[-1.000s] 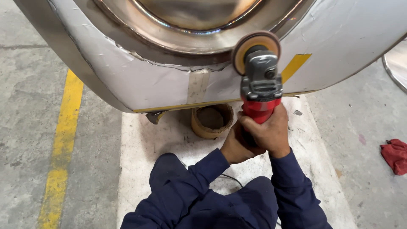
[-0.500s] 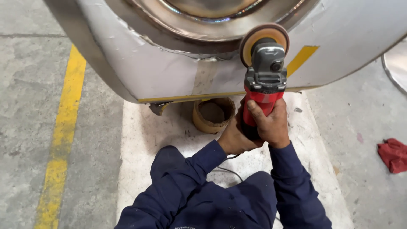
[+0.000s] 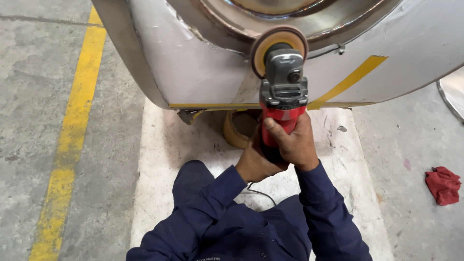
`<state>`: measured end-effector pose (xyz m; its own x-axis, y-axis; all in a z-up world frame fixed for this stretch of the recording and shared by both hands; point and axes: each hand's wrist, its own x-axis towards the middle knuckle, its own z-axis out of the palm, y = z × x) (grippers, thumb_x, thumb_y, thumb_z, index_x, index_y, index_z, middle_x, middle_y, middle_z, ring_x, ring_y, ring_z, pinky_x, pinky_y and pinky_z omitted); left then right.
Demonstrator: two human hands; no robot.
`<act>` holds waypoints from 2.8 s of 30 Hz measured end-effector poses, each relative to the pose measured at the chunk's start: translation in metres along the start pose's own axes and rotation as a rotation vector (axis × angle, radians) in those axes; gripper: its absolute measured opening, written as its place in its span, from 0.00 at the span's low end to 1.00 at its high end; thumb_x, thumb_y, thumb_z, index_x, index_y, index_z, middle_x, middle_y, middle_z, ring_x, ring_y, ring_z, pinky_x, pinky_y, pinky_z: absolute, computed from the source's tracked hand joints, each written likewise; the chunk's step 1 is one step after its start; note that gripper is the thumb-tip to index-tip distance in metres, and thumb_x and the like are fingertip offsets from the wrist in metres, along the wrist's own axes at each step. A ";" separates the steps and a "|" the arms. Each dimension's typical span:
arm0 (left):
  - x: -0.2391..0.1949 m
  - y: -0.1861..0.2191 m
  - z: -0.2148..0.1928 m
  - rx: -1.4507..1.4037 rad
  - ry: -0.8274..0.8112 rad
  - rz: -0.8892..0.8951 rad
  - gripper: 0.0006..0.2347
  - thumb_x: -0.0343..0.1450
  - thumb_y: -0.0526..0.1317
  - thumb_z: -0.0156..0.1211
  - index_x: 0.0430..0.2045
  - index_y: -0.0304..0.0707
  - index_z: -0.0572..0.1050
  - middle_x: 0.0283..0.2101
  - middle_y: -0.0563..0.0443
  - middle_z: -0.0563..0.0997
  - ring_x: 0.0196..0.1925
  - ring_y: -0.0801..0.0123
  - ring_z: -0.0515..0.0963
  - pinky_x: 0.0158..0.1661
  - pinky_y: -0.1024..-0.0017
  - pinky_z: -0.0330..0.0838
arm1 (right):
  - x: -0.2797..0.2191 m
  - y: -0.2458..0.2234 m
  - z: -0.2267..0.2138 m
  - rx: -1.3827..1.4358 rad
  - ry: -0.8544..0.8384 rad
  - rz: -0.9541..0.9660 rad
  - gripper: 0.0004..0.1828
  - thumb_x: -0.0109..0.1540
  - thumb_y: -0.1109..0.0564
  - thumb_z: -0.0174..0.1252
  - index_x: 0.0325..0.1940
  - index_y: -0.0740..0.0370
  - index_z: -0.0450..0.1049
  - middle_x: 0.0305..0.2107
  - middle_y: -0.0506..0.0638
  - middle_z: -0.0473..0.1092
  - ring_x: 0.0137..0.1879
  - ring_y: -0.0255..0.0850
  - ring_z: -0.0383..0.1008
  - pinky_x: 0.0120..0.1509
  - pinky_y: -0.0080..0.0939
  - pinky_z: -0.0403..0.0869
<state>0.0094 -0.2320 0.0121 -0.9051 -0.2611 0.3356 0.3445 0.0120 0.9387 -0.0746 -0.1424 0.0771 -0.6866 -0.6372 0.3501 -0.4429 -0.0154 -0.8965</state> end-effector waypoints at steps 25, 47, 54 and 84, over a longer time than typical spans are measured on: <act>0.013 -0.032 0.019 0.042 0.010 0.031 0.42 0.59 0.42 0.76 0.65 0.37 0.53 0.63 0.42 0.71 0.63 0.57 0.76 0.60 0.64 0.74 | 0.002 -0.002 -0.018 -0.131 -0.022 -0.028 0.23 0.63 0.50 0.67 0.57 0.64 0.72 0.47 0.50 0.76 0.52 0.39 0.77 0.60 0.40 0.76; 0.069 -0.035 0.098 -0.031 -0.159 0.002 0.39 0.58 0.40 0.76 0.65 0.35 0.60 0.58 0.42 0.77 0.60 0.57 0.80 0.57 0.64 0.78 | 0.005 -0.005 -0.114 -0.135 0.140 0.031 0.21 0.63 0.51 0.66 0.54 0.64 0.72 0.41 0.51 0.78 0.47 0.38 0.79 0.55 0.39 0.78; 0.075 -0.012 0.105 -0.033 -0.173 0.032 0.45 0.57 0.40 0.75 0.69 0.31 0.52 0.58 0.41 0.76 0.59 0.59 0.78 0.57 0.65 0.75 | 0.005 -0.014 -0.124 -0.213 0.164 -0.070 0.28 0.66 0.38 0.63 0.55 0.66 0.73 0.43 0.51 0.77 0.49 0.39 0.78 0.56 0.39 0.77; -0.010 0.007 -0.024 0.105 0.156 0.086 0.33 0.60 0.37 0.74 0.60 0.35 0.64 0.56 0.43 0.77 0.58 0.57 0.80 0.55 0.63 0.78 | 0.024 -0.047 0.038 0.025 -0.148 -0.050 0.28 0.64 0.46 0.67 0.61 0.64 0.68 0.50 0.50 0.75 0.56 0.37 0.75 0.63 0.40 0.75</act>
<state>0.0265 -0.2529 0.0136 -0.8210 -0.4014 0.4061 0.3835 0.1392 0.9130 -0.0483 -0.1865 0.1170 -0.5705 -0.7419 0.3523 -0.4590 -0.0677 -0.8859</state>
